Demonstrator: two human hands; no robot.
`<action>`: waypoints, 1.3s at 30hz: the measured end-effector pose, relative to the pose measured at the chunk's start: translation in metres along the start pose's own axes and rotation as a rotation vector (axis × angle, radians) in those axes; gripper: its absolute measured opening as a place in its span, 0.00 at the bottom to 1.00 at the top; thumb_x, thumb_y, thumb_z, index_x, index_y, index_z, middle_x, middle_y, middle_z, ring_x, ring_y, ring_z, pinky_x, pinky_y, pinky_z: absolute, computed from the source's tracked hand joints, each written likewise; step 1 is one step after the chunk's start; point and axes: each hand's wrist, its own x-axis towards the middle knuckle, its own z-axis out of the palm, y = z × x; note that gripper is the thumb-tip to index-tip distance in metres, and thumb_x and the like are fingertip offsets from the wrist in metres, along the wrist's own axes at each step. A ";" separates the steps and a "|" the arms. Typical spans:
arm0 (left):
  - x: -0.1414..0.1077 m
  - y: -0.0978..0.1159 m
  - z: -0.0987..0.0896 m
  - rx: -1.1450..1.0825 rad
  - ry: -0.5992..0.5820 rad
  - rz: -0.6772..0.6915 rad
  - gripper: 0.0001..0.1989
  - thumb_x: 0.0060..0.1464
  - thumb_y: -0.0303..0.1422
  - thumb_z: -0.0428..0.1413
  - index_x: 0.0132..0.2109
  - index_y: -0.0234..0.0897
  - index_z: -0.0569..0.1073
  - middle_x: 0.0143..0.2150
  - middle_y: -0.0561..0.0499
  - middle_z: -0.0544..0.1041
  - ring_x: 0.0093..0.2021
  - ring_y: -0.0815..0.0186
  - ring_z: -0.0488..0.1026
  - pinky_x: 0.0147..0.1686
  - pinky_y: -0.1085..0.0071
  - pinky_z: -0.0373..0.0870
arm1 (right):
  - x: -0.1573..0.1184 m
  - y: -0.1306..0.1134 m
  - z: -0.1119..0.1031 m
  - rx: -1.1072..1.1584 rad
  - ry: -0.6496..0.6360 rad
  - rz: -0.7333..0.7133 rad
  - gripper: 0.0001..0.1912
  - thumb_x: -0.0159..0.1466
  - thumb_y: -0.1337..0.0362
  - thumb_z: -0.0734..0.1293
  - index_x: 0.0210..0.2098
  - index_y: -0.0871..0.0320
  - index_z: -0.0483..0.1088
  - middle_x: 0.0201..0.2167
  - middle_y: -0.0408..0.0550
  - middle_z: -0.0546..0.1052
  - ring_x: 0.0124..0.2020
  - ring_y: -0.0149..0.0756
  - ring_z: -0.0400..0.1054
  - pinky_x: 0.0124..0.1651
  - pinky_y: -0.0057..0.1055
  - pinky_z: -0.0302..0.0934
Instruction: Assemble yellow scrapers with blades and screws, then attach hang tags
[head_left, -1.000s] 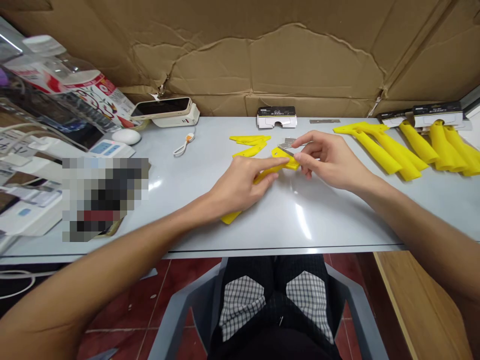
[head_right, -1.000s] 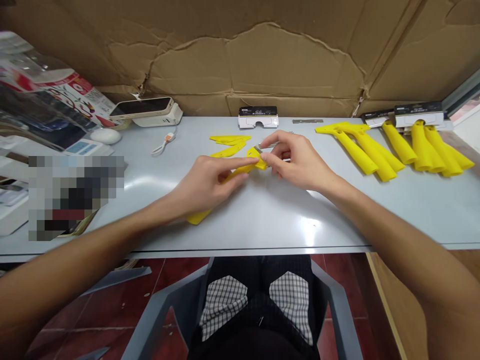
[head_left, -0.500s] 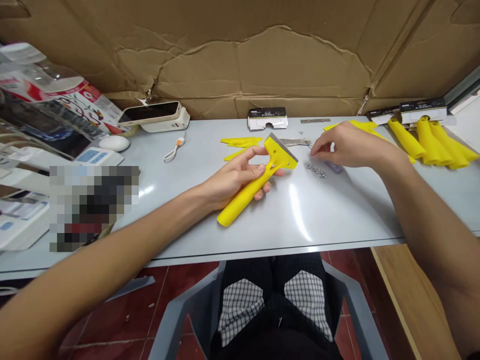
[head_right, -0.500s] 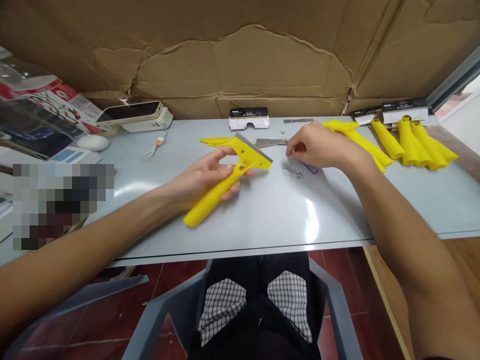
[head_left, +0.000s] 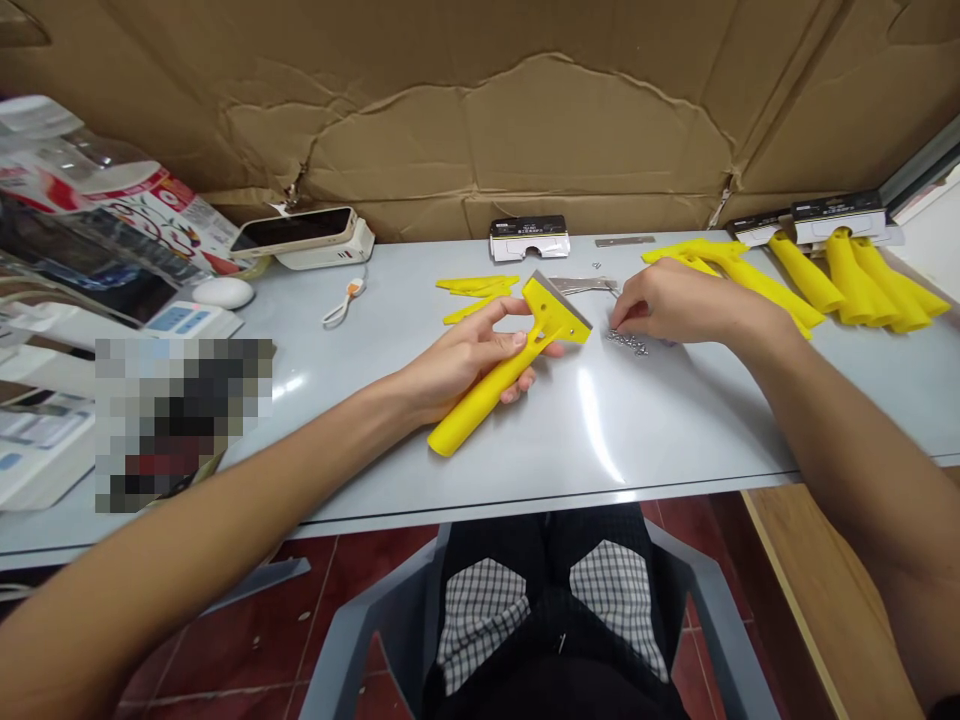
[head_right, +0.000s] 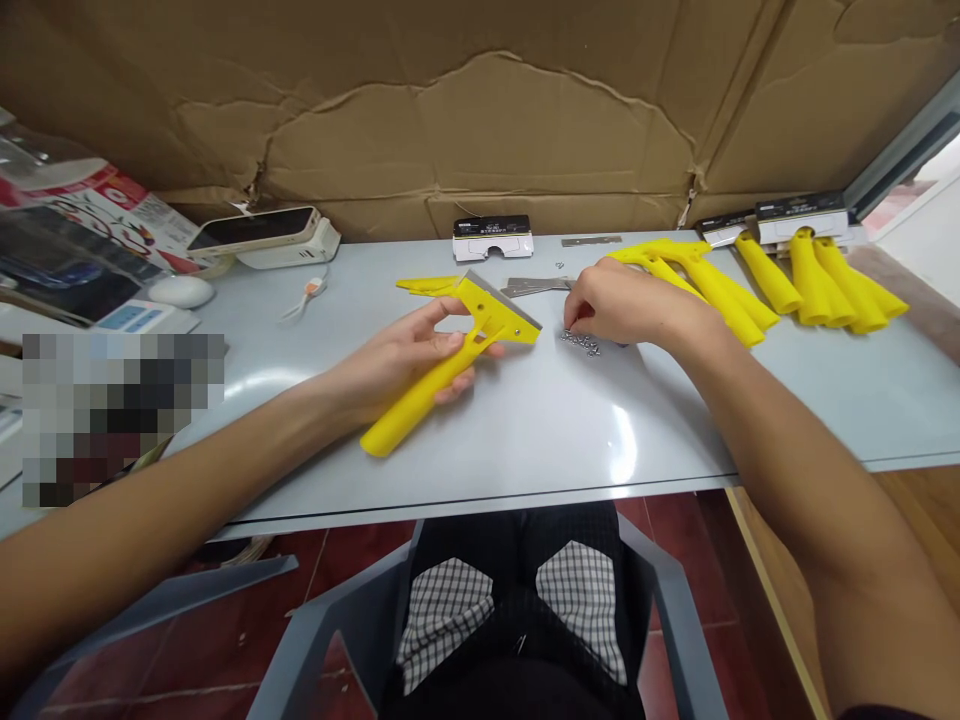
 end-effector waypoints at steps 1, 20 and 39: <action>0.000 0.000 0.000 -0.001 -0.001 -0.001 0.25 0.66 0.38 0.69 0.61 0.47 0.64 0.54 0.42 0.89 0.29 0.67 0.78 0.25 0.70 0.70 | 0.000 -0.002 0.001 0.003 0.008 0.004 0.02 0.63 0.60 0.81 0.32 0.47 0.88 0.30 0.45 0.84 0.27 0.39 0.74 0.37 0.42 0.69; 0.000 0.001 0.000 0.014 -0.035 0.015 0.16 0.74 0.32 0.62 0.59 0.43 0.62 0.52 0.41 0.89 0.30 0.68 0.81 0.27 0.71 0.75 | -0.003 -0.035 -0.011 -0.170 -0.142 0.069 0.14 0.72 0.67 0.71 0.48 0.52 0.90 0.45 0.52 0.88 0.42 0.46 0.81 0.48 0.42 0.71; 0.002 0.003 -0.004 -0.095 -0.061 -0.058 0.18 0.72 0.30 0.62 0.61 0.41 0.63 0.52 0.37 0.88 0.29 0.69 0.80 0.27 0.74 0.74 | -0.002 -0.038 -0.005 -0.078 0.110 -0.123 0.08 0.70 0.69 0.70 0.37 0.53 0.81 0.39 0.49 0.85 0.40 0.45 0.76 0.46 0.43 0.66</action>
